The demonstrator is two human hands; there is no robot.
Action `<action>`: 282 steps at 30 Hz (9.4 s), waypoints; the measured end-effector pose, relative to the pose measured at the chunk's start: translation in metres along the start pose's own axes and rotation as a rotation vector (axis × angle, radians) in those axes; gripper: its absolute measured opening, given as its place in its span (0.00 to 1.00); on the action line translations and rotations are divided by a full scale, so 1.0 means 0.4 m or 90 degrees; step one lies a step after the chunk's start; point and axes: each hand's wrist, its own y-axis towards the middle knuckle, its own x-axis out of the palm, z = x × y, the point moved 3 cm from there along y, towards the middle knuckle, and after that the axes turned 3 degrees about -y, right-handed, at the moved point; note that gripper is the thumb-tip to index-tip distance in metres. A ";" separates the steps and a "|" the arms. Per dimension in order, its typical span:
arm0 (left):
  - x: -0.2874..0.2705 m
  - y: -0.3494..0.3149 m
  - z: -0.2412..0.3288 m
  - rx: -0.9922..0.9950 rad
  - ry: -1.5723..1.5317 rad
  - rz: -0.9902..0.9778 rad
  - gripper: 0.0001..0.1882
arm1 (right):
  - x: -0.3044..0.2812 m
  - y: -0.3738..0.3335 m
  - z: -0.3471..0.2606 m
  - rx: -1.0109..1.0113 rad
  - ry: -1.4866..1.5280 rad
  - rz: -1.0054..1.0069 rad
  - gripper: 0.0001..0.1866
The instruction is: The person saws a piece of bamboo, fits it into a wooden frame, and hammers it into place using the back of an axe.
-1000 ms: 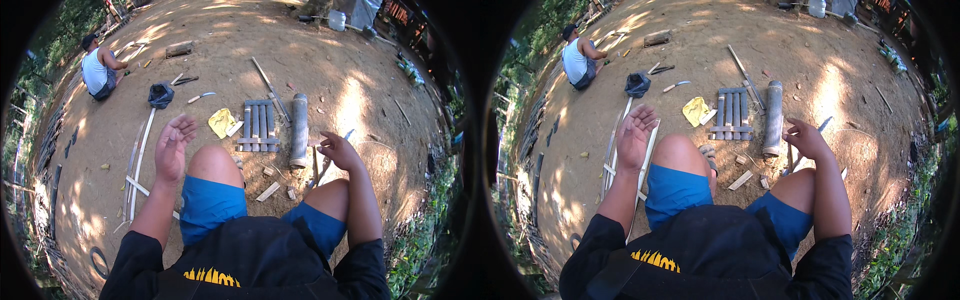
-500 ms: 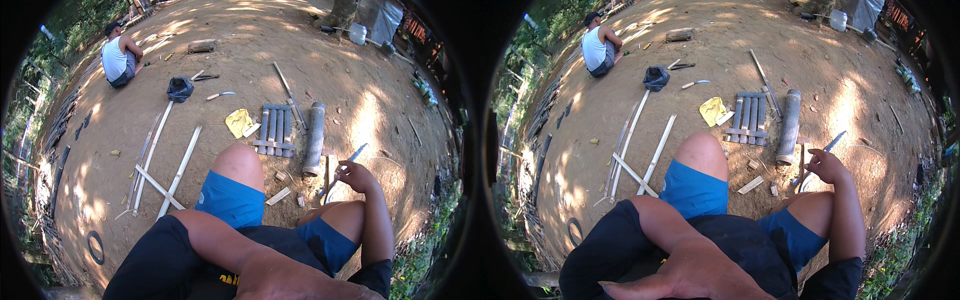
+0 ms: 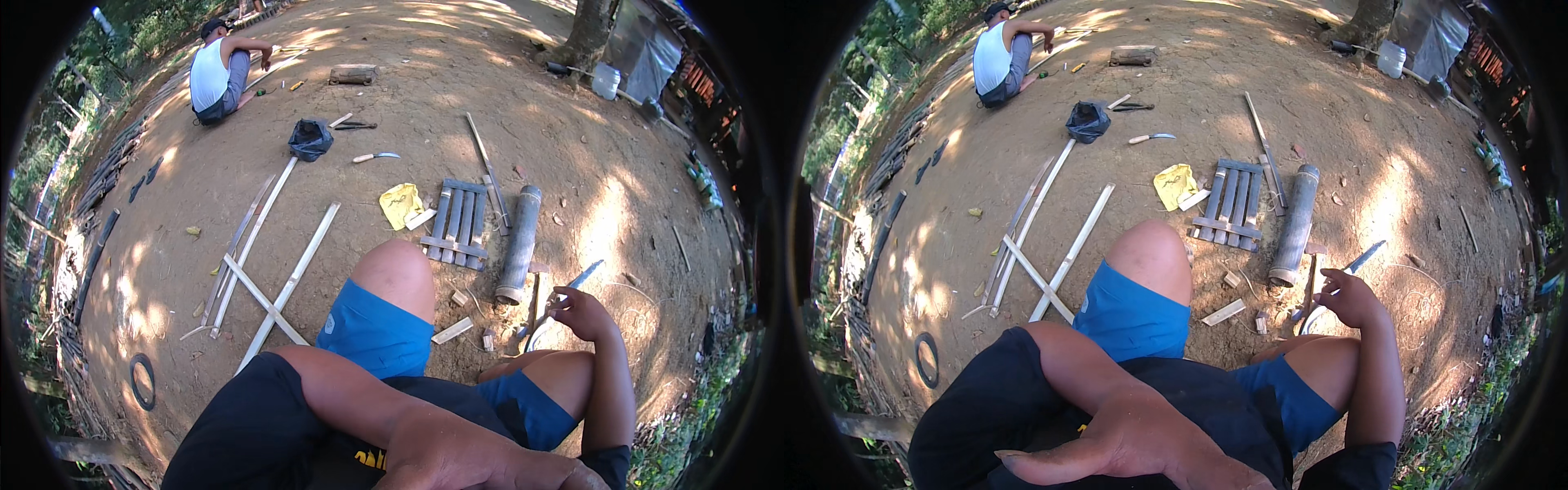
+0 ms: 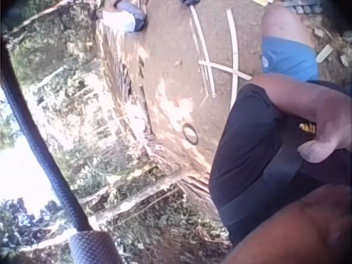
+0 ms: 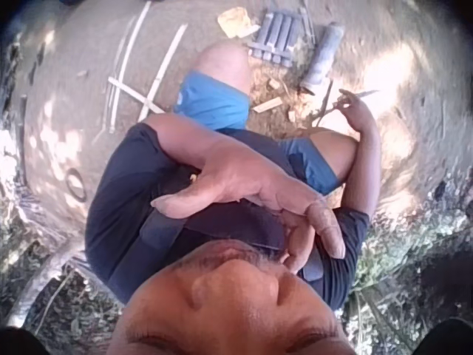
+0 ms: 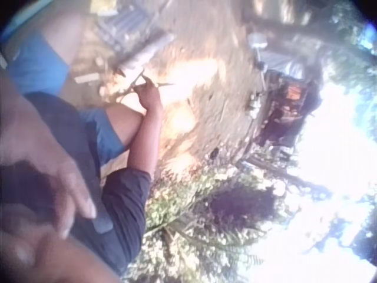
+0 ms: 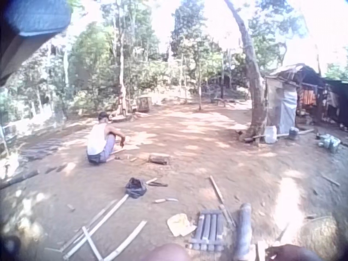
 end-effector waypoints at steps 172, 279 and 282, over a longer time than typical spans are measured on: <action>-0.818 -1.370 0.759 -0.302 1.067 1.480 0.32 | 0.852 1.088 -0.394 -0.086 -0.039 -0.061 0.39; -0.727 -0.959 0.089 -0.831 0.210 0.238 0.32 | 0.475 0.432 0.514 0.277 0.048 -0.127 0.27; -0.723 -0.950 0.090 -0.962 0.270 0.136 0.29 | 0.468 0.444 0.500 0.300 0.090 -0.117 0.27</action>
